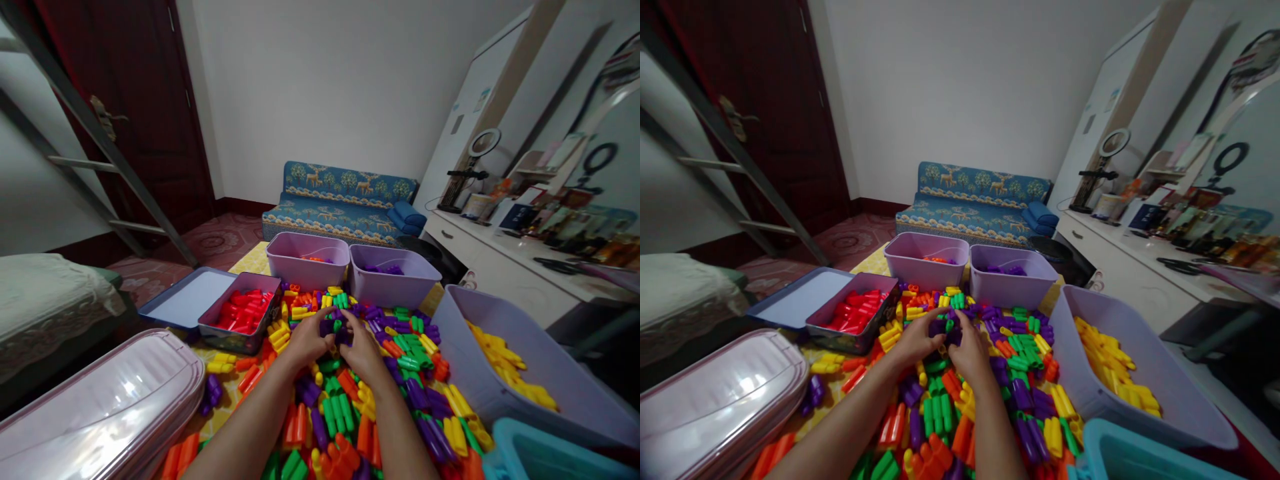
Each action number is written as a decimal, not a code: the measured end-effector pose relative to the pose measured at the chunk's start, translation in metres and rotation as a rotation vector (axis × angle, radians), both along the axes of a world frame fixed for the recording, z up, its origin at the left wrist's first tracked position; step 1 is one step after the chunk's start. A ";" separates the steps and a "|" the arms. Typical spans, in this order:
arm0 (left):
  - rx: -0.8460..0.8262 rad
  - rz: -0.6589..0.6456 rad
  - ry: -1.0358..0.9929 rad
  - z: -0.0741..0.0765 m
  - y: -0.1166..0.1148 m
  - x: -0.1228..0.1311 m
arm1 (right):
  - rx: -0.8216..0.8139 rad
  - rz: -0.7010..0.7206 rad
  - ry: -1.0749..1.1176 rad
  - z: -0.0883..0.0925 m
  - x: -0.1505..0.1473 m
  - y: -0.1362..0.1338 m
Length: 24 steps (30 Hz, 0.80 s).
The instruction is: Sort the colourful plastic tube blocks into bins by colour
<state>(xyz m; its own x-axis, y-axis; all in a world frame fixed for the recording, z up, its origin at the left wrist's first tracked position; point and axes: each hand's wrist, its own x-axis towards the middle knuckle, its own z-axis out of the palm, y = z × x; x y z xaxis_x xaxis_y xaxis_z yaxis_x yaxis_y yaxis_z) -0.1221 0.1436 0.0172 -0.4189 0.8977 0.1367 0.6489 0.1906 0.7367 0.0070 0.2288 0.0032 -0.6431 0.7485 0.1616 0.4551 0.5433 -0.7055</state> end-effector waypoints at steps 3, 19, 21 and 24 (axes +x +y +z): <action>0.135 -0.011 -0.135 -0.004 0.003 0.000 | -0.114 0.042 0.190 -0.002 -0.002 0.001; 0.305 0.010 -0.276 -0.006 0.009 0.000 | -0.349 -0.031 0.432 -0.003 -0.004 0.008; 0.295 -0.032 -0.263 -0.006 0.008 0.001 | -0.350 0.006 0.427 -0.005 -0.005 0.008; 0.310 -0.078 -0.221 -0.008 0.007 0.002 | -0.349 0.127 0.397 -0.008 -0.006 0.007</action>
